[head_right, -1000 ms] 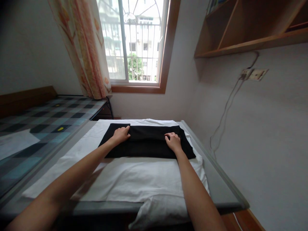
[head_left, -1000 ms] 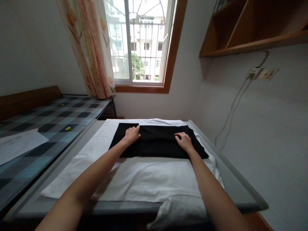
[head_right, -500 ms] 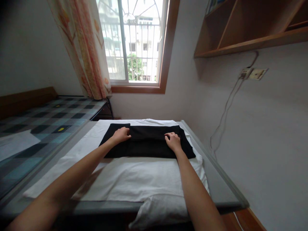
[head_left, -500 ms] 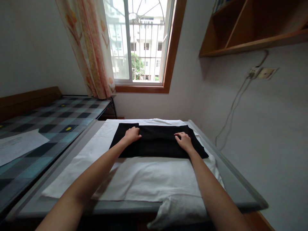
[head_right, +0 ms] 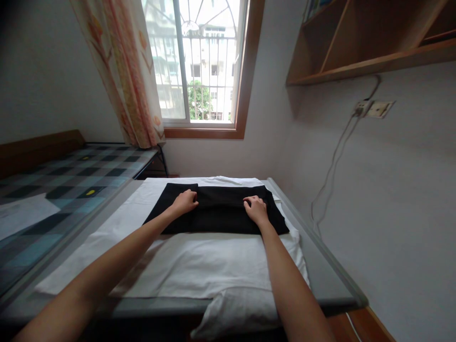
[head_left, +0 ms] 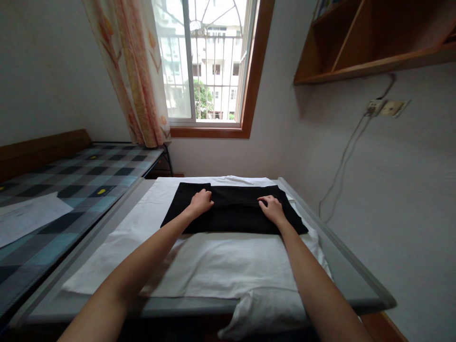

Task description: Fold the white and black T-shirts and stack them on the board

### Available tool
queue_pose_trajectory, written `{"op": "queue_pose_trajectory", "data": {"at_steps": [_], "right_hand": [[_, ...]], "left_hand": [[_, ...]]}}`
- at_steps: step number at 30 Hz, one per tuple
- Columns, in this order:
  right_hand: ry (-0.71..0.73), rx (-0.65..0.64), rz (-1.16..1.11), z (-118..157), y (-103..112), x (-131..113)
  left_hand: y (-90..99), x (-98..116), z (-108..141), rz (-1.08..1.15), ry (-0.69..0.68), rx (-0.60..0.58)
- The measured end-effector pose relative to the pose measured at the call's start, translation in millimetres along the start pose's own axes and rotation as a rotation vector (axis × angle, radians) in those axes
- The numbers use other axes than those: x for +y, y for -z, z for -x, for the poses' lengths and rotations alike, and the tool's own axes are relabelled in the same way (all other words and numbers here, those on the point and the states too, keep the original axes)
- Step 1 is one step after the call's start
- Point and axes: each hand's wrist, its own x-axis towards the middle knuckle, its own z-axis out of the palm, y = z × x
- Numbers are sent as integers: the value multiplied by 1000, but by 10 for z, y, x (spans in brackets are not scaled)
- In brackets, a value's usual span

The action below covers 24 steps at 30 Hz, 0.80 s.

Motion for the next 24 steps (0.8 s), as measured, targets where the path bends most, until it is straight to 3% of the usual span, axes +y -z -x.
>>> {"op": "queue_pose_trajectory", "data": {"at_steps": [4, 24], "right_hand": [[7, 11, 7, 4, -2, -2], [11, 19, 15, 6, -12, 4]], "left_hand": [[-91, 9, 5, -9, 31, 36], [-137, 99, -63, 77, 42, 120]]}}
